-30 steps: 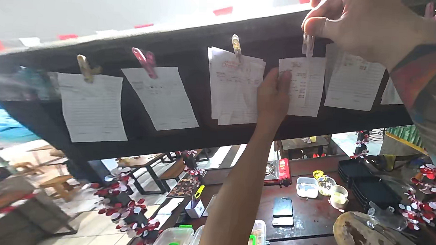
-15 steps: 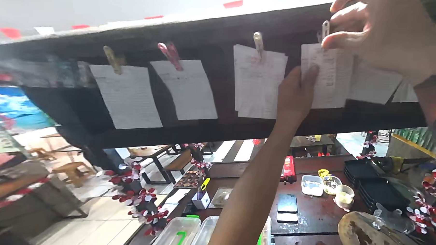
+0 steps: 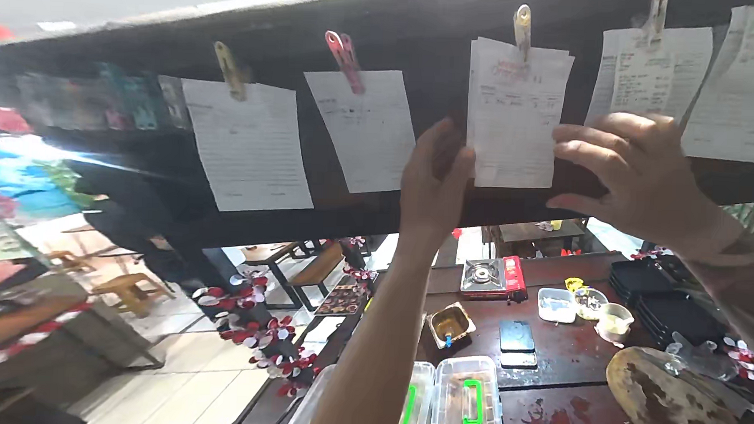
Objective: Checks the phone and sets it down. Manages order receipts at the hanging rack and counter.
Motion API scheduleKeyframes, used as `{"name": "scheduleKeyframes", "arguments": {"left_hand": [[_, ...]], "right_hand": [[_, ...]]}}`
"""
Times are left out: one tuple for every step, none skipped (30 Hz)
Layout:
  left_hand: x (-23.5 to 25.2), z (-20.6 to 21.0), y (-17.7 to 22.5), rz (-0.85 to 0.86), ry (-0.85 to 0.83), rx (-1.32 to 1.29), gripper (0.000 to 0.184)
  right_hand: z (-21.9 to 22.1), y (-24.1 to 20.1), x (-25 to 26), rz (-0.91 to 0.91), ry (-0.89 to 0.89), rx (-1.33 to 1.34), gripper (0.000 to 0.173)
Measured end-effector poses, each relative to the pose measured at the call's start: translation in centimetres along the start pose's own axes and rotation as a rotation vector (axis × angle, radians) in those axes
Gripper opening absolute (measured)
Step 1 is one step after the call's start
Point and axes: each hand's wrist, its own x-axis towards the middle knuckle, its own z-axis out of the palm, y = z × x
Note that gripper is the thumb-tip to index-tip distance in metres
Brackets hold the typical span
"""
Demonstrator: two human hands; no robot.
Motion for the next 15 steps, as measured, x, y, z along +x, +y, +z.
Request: {"name": "scheduleKeyframes", "arguments": {"left_hand": [[0.3, -0.4, -0.4, -0.049, -0.072, -0.083, 0.049], [0.6, -0.6, -0.8, -0.081, -0.126, -0.147, 0.047], [0.8, -0.7, -1.2, -0.106, -0.159, -0.194, 0.046], [1.0, -0.6, -1.4, -0.123, -0.171, -0.213, 0.047], [1.1, -0.6, -1.5, -0.133, -0.176, -0.220, 0.048], [1.3, -0.5, -1.6, -0.136, -0.176, -0.226, 0.049], [1.4, -0.5, -1.6, -0.136, -0.178, -0.233, 0.049], [1.6, -0.5, -1.6, -0.136, -0.182, -0.237, 0.050], [1.7, -0.5, -1.6, -0.133, -0.185, -0.235, 0.050], [1.7, -0.5, -1.7, -0.131, -0.190, -0.231, 0.050], [1.8, -0.5, -1.9, -0.126, -0.198, -0.231, 0.050], [1.8, -0.5, -2.0, -0.122, -0.205, -0.230, 0.051], [1.8, -0.5, -2.1, -0.123, -0.213, -0.228, 0.051], [1.8, -0.6, -2.1, -0.130, -0.220, -0.227, 0.051], [1.9, -0.6, -2.1, -0.138, -0.221, -0.226, 0.052]], "right_hand": [[0.6, -0.3, -0.1, 0.013, -0.002, -0.011, 0.052], [1.2, -0.7, -0.2, 0.026, -0.008, -0.020, 0.051], [1.7, -1.0, -0.2, 0.032, -0.011, -0.024, 0.050], [2.1, -1.1, -0.2, 0.032, -0.014, -0.039, 0.048], [2.4, -1.2, -0.1, 0.030, -0.014, -0.052, 0.046], [2.6, -1.3, -0.1, 0.029, -0.018, -0.067, 0.043], [2.7, -1.4, 0.0, 0.026, -0.018, -0.083, 0.041], [2.8, -1.4, 0.0, 0.021, -0.011, -0.097, 0.039], [2.9, -1.4, 0.0, 0.013, 0.005, -0.097, 0.037], [3.1, -1.2, 0.1, 0.008, 0.022, -0.090, 0.035], [3.1, -1.1, 0.0, 0.003, 0.032, -0.088, 0.034], [3.0, -1.1, 0.0, 0.000, 0.036, -0.087, 0.033], [2.8, -1.1, 0.0, -0.002, 0.030, -0.091, 0.033], [2.7, -1.2, -0.1, -0.001, 0.026, -0.092, 0.032], [2.6, -1.3, -0.1, 0.002, 0.020, -0.096, 0.031]]}}
